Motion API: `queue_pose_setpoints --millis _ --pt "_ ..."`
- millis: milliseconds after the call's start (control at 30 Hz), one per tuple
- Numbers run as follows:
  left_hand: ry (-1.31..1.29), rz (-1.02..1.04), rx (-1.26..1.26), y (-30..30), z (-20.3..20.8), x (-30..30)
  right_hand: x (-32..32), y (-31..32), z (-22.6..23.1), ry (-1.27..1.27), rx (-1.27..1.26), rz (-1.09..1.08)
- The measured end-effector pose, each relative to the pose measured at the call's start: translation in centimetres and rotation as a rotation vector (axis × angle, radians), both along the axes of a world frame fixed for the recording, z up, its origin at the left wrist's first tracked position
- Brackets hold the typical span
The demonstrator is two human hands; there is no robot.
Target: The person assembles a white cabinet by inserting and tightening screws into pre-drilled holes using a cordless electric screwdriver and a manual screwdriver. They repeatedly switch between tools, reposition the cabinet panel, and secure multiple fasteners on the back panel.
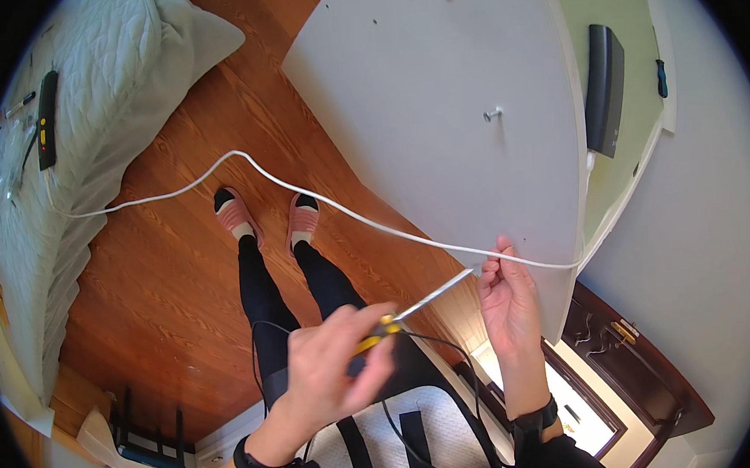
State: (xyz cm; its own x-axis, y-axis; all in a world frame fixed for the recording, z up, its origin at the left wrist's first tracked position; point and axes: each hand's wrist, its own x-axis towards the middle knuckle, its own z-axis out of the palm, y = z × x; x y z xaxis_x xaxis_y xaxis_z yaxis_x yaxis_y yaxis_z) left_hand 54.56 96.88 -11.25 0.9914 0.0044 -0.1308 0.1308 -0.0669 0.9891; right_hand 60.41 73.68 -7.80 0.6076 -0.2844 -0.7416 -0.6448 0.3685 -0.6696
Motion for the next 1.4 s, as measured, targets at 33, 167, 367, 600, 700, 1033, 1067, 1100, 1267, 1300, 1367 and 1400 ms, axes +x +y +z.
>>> queue_pose_setpoints --millis 33,167,367,600,700,1033,1067,1100,1267,1300,1367,1400 --pt "0.042 -0.064 -0.022 -1.2 0.2 0.4 -0.2 -0.2 0.1 0.019 -0.002 0.011" --pt "0.017 -0.029 -0.02 -5.3 -0.5 2.1 -0.6 -0.9 0.3 -0.004 0.044 0.04" --pt "-0.004 -0.019 -0.015 -7.5 -1.7 2.5 -0.5 -1.1 0.1 -0.027 0.091 0.069" --pt "-0.032 -0.036 0.032 -7.3 -1.5 2.5 -0.2 -0.5 0.3 -0.006 0.118 0.026" --pt "-0.011 -0.036 0.045 -7.1 -1.5 2.0 -0.3 -1.0 0.2 -0.001 0.175 0.043" --pt "0.525 0.592 -0.202 0.8 -2.9 -4.1 0.3 -3.7 2.2 0.057 0.542 -0.302" --pt "0.427 0.817 -0.233 3.6 -4.5 -4.3 0.4 -4.2 2.5 0.074 0.533 -0.239" --pt "0.366 0.957 -0.178 6.9 -5.9 -5.2 0.4 -4.7 2.6 0.065 0.512 -0.167" --pt "0.445 1.259 0.284 30.0 -15.6 -8.6 -1.0 -7.6 0.2 0.033 0.252 -0.016" --pt "0.539 1.251 0.496 34.4 -17.1 -8.5 -1.3 -7.8 -0.3 0.019 0.203 -0.001" --pt "0.585 1.187 0.615 42.1 -18.6 -7.3 -1.9 -7.8 -0.9 -0.003 0.303 0.002" --pt "0.57 1.084 1.128 44.2 -19.2 -6.1 -2.3 -7.4 -1.1 -0.014 0.349 0.004"
